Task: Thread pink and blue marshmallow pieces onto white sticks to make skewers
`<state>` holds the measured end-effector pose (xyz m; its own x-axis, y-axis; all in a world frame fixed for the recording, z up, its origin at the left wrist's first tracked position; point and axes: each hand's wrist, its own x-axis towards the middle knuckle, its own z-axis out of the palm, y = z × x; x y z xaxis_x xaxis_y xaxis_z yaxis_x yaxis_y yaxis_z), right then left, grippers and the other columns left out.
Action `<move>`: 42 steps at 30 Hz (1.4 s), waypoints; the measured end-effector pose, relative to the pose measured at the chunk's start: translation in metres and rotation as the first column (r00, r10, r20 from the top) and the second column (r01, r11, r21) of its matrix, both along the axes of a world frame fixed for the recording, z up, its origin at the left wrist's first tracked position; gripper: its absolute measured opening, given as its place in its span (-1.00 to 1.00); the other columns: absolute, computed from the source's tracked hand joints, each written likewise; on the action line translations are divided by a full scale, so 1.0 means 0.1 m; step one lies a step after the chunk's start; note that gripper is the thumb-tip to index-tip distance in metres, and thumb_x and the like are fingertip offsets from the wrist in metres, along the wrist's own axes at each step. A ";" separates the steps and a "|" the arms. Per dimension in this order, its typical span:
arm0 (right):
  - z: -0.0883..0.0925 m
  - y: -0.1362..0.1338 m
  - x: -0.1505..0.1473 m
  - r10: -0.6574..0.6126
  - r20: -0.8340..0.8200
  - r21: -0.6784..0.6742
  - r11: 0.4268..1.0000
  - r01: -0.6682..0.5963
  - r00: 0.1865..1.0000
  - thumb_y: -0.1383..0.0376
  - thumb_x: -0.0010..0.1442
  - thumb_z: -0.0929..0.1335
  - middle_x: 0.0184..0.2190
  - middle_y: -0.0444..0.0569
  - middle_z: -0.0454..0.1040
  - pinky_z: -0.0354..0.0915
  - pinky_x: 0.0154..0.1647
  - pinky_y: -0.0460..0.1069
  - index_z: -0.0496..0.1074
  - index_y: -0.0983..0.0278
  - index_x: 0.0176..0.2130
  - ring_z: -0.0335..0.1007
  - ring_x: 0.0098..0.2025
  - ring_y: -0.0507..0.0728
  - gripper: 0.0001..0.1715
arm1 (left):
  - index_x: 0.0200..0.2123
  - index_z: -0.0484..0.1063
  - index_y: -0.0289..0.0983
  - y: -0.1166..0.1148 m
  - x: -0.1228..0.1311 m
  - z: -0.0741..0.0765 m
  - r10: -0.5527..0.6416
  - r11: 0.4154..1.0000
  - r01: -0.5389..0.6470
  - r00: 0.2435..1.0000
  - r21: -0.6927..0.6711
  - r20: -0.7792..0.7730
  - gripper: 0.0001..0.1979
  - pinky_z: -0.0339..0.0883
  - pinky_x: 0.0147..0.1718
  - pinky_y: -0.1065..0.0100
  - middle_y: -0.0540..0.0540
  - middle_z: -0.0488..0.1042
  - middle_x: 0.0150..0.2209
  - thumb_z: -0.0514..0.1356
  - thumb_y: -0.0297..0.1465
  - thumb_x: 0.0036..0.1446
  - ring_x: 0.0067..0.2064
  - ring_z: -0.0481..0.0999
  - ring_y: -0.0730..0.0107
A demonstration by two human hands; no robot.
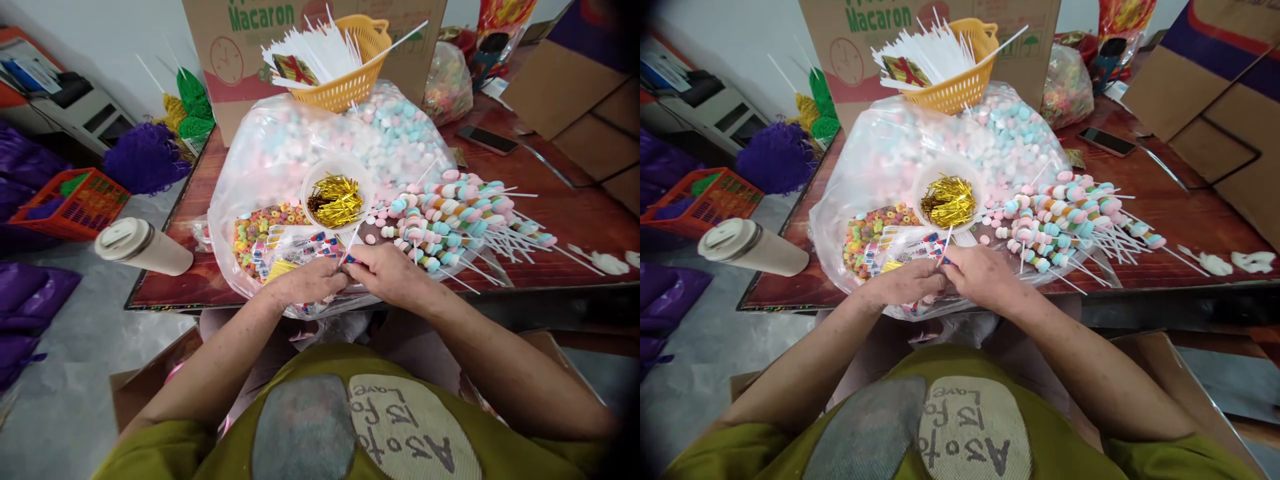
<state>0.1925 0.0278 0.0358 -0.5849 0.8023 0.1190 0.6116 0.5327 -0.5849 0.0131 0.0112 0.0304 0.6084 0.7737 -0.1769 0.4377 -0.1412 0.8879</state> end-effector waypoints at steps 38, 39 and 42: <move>-0.13 1.26 -0.60 -0.323 0.704 0.195 0.944 0.265 0.633 0.32 0.18 0.29 -0.20 0.11 0.48 0.15 0.00 0.13 0.48 0.34 -0.26 0.35 -0.04 0.20 -0.80 | -0.55 0.49 -0.29 -0.51 -0.22 -0.46 0.815 0.574 -0.736 0.472 -0.360 0.335 -0.76 0.22 -0.49 0.46 0.02 0.37 -0.60 0.27 -0.22 -0.05 -0.52 0.31 0.50; -0.09 1.26 -0.57 -0.325 0.708 0.209 0.945 0.253 0.627 0.38 0.16 0.28 -0.20 0.14 0.49 0.13 0.00 0.13 0.50 0.33 -0.26 0.35 -0.02 0.22 -0.79 | -0.53 0.51 -0.29 -0.49 -0.23 -0.45 0.841 0.539 -0.717 0.429 -0.443 0.329 -0.75 0.22 -0.50 0.47 0.02 0.39 -0.59 0.30 -0.20 -0.11 -0.52 0.32 0.51; 0.08 1.25 -0.41 -0.345 0.707 0.252 0.939 0.236 0.618 0.43 0.14 0.23 -0.11 0.20 0.45 0.15 -0.02 0.13 0.50 0.30 -0.18 0.31 0.03 0.28 -0.68 | -0.52 0.52 -0.31 -0.41 -0.20 -0.39 0.873 0.488 -0.655 0.368 -0.577 0.321 -0.70 0.16 -0.60 0.52 -0.02 0.46 -0.52 0.36 -0.18 -0.25 -0.52 0.36 0.52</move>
<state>0.1511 0.1528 0.0438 -0.2617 0.9561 -0.1323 0.9422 0.2827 0.1797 -0.0073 -0.0302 -0.0087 -0.1659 0.9083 -0.3839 -0.3327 0.3149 0.8889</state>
